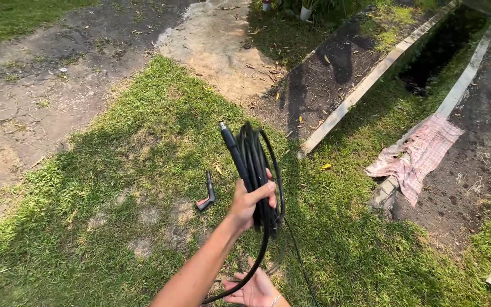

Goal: Using a pressure washer to clean plants and then coiling the hoses and organizing the machine.

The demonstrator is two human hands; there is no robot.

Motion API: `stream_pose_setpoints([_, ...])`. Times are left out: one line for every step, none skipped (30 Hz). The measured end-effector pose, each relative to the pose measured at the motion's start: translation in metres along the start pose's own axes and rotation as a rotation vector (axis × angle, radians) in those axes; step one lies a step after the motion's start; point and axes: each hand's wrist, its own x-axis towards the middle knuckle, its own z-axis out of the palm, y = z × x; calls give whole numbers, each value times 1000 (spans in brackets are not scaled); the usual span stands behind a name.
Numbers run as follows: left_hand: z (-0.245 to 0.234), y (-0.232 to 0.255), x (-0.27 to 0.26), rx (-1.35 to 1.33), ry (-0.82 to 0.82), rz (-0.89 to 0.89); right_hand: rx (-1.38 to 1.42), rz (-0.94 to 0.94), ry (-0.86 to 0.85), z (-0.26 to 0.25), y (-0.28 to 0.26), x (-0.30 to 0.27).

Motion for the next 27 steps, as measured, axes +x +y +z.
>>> stream_pose_setpoints([9, 4, -4, -2, -56, 20, 99, 69, -203, 12, -1, -1])
stream_pose_setpoints([14, 6, -7, 0, -49, 32, 87, 76, -204, 29, -5, -7])
stream_pose_setpoints([18, 9, -11, -53, -95, 36, -4, -19, -160, 45, -7, -13])
stream_pose_setpoints([22, 11, -17, -105, -138, 38, -93, -110, -116, 60, -6, -18])
stream_pose_setpoints([24, 13, -18, -103, -127, 46, -102, -99, -116, 52, -3, -4])
stream_pose_setpoints([27, 15, -20, -131, -156, 35, -100, -23, -68, 45, 3, 9])
stream_pose_setpoints([30, 16, -21, -158, -185, 23, -98, 53, -18, 37, 8, 22])
stream_pose_setpoints([33, 17, -21, -154, -181, 29, -105, 57, -21, 9, 10, 46])
stream_pose_setpoints([36, 17, -21, -150, -197, 30, -14, 57, -38, -17, 26, 70])
stream_pose_setpoints([40, 17, -19, -148, -215, 33, 73, 55, -53, -41, 51, 95])
stream_pose_setpoints([38, 20, -20, -148, -212, 41, 161, 53, -67, -55, 40, 117])
stream_pose_setpoints([37, 22, -21, -144, -223, 44, 249, 52, -78, -71, 33, 139])
stream_pose_setpoints([37, 24, -22, -140, -234, 47, 338, 51, -89, -86, 27, 162])
stream_pose_setpoints([31, 27, -25, -141, -230, 55, 427, 49, -100, -128, -9, 181])
stream_pose_setpoints([26, 30, -29, -134, -266, 42, 516, 47, -111, -161, -41, 200])
stream_pose_setpoints([19, 33, -33, -124, -302, 24, 610, 46, -124, -181, -69, 224])
stream_pose_setpoints([18, 41, -38, -122, -298, 27, 607, 50, -123, -185, -79, 184])
stream_pose_setpoints([17, 47, -44, -94, -319, 17, -82, -335, 131, -190, -87, 142])
stream_pose_setpoints([16, 54, -50, -66, -340, 6, -788, -692, 376, -195, -96, 101])
stream_pose_setpoints([16, 67, -55, -69, -337, -4, -781, -685, 380, -216, -96, 81])
stream_pose_setpoints([16, 80, -59, -104, -329, 20, -415, -708, 547, -236, -96, 60])
stream_pose_setpoints([17, 92, -63, -144, -324, 44, -43, -715, 702, -259, -98, 36])
stream_pose_setpoints([3, 105, -64, -151, -324, 35, -35, -713, 711, -297, -149, -6])
stream_pose_setpoints([-11, 120, -66, -219, -359, 77, 752, -605, 547, -335, -173, -32])
stream_pose_setpoints([-25, 134, -66, -287, -392, 119, 1517, -430, 316, -371, -173, -39])
stream_pose_setpoints([-39, 142, -70, -288, -399, 97, 1540, -430, 314, -366, -200, -65])
stream_pose_setpoints([-52, 151, -73, -179, -432, 79, 1246, -859, 412, -362, -225, -94])
